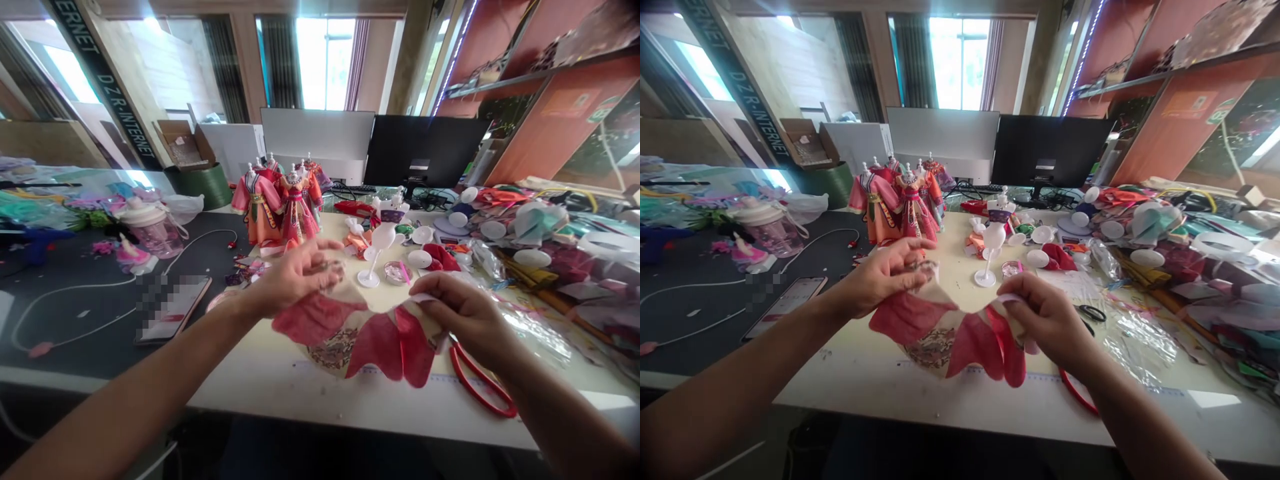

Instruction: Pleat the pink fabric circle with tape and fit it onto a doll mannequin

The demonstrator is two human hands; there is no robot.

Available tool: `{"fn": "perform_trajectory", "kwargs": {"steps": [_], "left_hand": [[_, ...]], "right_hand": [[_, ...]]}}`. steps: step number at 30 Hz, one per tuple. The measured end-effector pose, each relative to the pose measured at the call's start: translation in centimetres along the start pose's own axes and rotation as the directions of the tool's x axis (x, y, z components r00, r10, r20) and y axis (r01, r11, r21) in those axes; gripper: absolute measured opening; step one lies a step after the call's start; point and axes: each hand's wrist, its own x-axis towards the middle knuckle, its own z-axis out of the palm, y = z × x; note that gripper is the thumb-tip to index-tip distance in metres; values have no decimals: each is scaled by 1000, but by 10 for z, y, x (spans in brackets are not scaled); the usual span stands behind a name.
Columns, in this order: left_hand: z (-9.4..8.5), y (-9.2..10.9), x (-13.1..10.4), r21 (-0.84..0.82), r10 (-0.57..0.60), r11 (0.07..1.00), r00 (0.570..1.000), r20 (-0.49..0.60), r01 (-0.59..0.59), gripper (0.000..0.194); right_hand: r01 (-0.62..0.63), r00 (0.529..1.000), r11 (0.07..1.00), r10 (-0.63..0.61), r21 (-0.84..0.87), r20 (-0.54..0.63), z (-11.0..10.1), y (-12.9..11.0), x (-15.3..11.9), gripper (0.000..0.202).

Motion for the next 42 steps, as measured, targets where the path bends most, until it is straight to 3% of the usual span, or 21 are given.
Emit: {"fn": "perform_trajectory", "kwargs": {"steps": [2, 4, 7, 9, 12, 17, 20, 23, 28, 33, 42], "left_hand": [[1, 7, 1, 45, -132, 991, 975, 176, 126, 56], [3, 10, 1, 125, -244, 968, 925, 292, 216, 63], [5, 9, 9, 198, -280, 955, 898, 340, 222, 37], [4, 4, 21, 223, -238, 960, 911, 338, 169, 20], [0, -3, 46, 229, -163, 968, 948, 274, 100, 23], [-3, -11, 80, 162, -79, 985, 986, 145, 55, 24], [0, -15, 94, 230, 32, 972, 997, 74, -48, 26], [1, -17, 105, 278, 78, 956, 994, 77, -96, 26], [0, -15, 116, 359, -51, 933, 978, 205, -27, 41], [-6, -21, 121, 417, -73, 908, 962, 262, -45, 21], [-9, -32, 124, 379, 60, 922, 996, 62, -79, 13]], "right_hand": [[-88, 993, 996, 87, 12, 86, -4, -8, -7, 22], [-138, 972, 990, 142, -35, 190, -7, -11, -12, 27], [-52, 979, 984, 84, -171, 185, -17, -6, -5, 26], [28, 991, 978, 0, -207, 130, -25, 1, 9, 25], [57, 996, 981, -43, -186, 80, -39, 10, 34, 27], [25, 999, 956, -16, -292, 32, -53, 16, 62, 23], [25, 1000, 945, -23, -325, 9, -56, 17, 71, 20], [20, 1000, 945, -21, -328, 0, -59, 20, 78, 22], [26, 997, 918, 4, -396, 74, -65, 25, 90, 23], [57, 992, 880, 2, -471, 124, -69, 29, 98, 21], [134, 990, 917, -104, -377, 98, -68, 40, 110, 10]]}}
